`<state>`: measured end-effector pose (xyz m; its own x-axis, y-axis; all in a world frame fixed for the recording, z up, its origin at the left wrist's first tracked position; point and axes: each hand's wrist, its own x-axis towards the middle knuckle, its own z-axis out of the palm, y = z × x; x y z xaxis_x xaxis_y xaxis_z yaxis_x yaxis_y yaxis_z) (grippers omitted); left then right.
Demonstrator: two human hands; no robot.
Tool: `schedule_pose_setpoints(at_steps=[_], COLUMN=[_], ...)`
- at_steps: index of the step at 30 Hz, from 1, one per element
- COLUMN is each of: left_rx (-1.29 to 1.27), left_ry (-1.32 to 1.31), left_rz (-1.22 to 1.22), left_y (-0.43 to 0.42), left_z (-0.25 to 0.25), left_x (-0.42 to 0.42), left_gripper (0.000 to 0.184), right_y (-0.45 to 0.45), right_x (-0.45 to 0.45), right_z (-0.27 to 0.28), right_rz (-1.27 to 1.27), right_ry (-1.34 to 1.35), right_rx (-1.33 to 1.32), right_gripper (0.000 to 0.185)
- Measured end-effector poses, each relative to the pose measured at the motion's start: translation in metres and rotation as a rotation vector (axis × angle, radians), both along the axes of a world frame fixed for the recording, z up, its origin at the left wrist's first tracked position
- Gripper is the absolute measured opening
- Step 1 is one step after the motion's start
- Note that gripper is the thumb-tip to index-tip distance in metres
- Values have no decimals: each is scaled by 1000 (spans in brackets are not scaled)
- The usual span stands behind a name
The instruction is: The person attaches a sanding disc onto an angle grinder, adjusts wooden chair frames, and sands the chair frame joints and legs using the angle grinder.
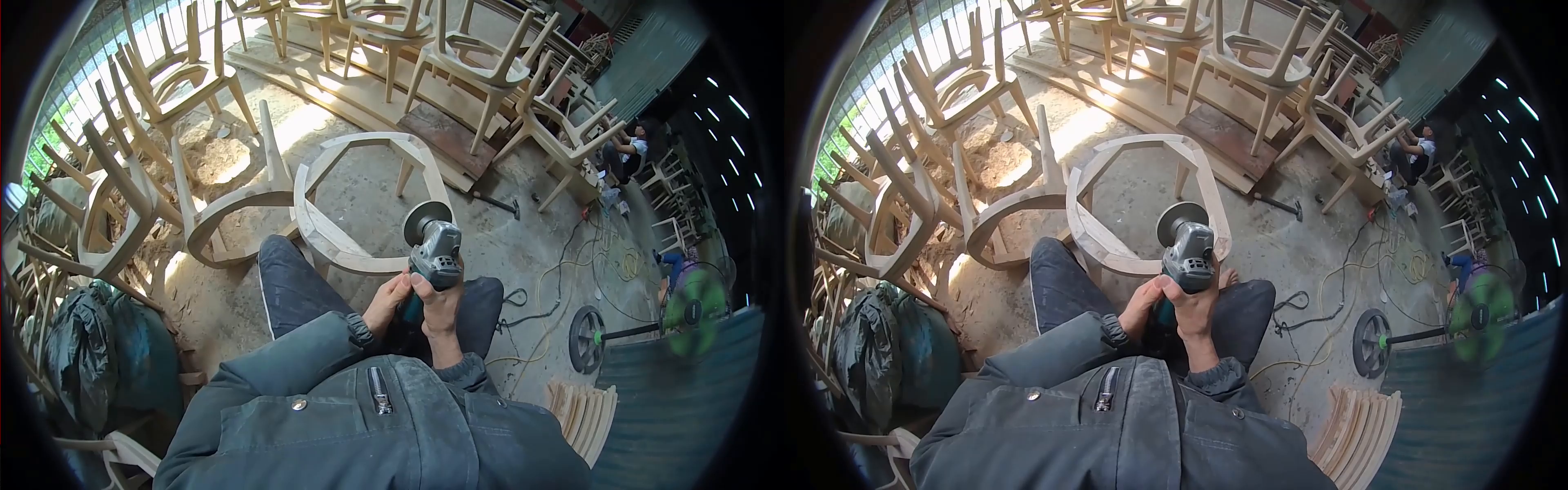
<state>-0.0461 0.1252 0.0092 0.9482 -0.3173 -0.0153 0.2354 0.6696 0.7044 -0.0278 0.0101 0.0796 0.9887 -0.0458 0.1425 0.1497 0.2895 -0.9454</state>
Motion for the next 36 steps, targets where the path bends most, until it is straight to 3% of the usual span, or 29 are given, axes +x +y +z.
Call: schedule_pose_setpoints(at_steps=[7, 13, 15, 16, 17, 19, 20, 21, 23, 24, 26, 29, 30, 36], left_rx=[-58, 78, 208, -37, -23, 896, 1378, 1352, 1768, 1745, 1844, 1809, 1765, 1751], left_ry=[212, 193, 89, 196, 205, -50, -296, -304, -671, -674, -349, -537, -507, -697], left_rz=[15, 4, -65, -189, -242, 59, 144, 141, 333, 336, -202, -142, -85, -105], left_y=[-3, -13, -20, -25, -18, -22, -22, -24, -30, -35, -42, -35, -35, -35], left_z=[-22, -29, -34, -53, -85, -44, -52, -64, -85, -90, -96, -130, -136, -154], left_x=[17, 29, 41, 61, 78, 94, 105, 115, 127, 128, 135, 138, 136, 95], left_gripper=[51, 51, 63, 61, 57, 55, 62, 62, 77, 77, 82, 73, 59, 50], right_y=[-2, -16, -26, -39, -41, -59, -60, -64, -73, -76, -80, -74, -70, -63], right_x=[25, 31, 33, 29, 24, 24, 21, 20, 18, 18, 11, 2, 3, 7], right_z=[-33, -44, -48, -39, -22, -17, -7, -5, -3, -8, -13, -10, -7, -11], right_rz=[-11, -77, -164, -119, -156, -174, -240, -250, -265, -255, -261, -291, -285, -197], right_ry=[36, -12, -62, 33, 39, 52, 64, 56, 79, 70, 120, 163, 166, 163], right_rx=[-59, -33, 70, 213, 208, 201, 212, 189, 260, 258, 247, 237, 230, 162], right_gripper=[73, 75, 72, 68, 59, 59, 60, 60, 62, 63, 62, 61, 60, 59])
